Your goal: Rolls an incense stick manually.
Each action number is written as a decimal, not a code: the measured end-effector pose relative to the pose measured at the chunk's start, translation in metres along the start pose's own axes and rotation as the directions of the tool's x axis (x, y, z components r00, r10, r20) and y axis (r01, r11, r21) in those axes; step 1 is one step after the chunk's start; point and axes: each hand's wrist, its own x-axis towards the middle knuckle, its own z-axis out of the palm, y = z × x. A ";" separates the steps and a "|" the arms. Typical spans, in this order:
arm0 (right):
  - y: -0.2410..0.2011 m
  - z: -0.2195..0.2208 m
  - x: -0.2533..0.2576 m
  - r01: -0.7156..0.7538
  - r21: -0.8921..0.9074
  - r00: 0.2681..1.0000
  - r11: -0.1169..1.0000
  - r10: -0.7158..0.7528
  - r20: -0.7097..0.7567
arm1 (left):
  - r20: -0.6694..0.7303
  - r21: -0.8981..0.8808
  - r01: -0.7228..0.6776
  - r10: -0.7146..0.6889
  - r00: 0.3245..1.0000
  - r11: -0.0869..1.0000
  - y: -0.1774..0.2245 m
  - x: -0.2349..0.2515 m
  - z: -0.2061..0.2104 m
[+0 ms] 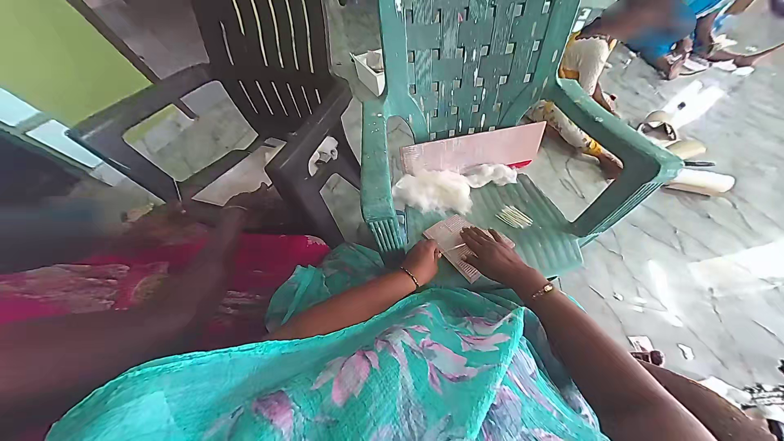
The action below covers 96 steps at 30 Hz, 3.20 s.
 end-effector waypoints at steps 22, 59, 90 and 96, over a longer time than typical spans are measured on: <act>-0.028 0.034 -0.086 0.045 -0.026 0.813 0.999 -0.051 -0.580 | 0.043 0.065 -0.163 0.160 0.986 0.985 0.012 -0.031 0.013; -0.009 0.027 -0.065 -0.074 -0.065 0.786 0.995 0.018 -0.618 | 0.104 -0.007 -0.284 0.283 0.953 0.959 -0.004 -0.017 -0.007; 0.070 -0.022 0.013 -0.694 0.204 0.613 0.690 0.716 -0.334 | 0.061 -0.180 -0.280 0.295 0.954 0.943 -0.024 0.003 -0.010; 0.076 -0.016 -0.005 -0.648 0.251 0.616 0.719 0.689 -0.382 | 0.072 -0.145 -0.294 0.306 0.949 0.945 -0.024 0.007 -0.007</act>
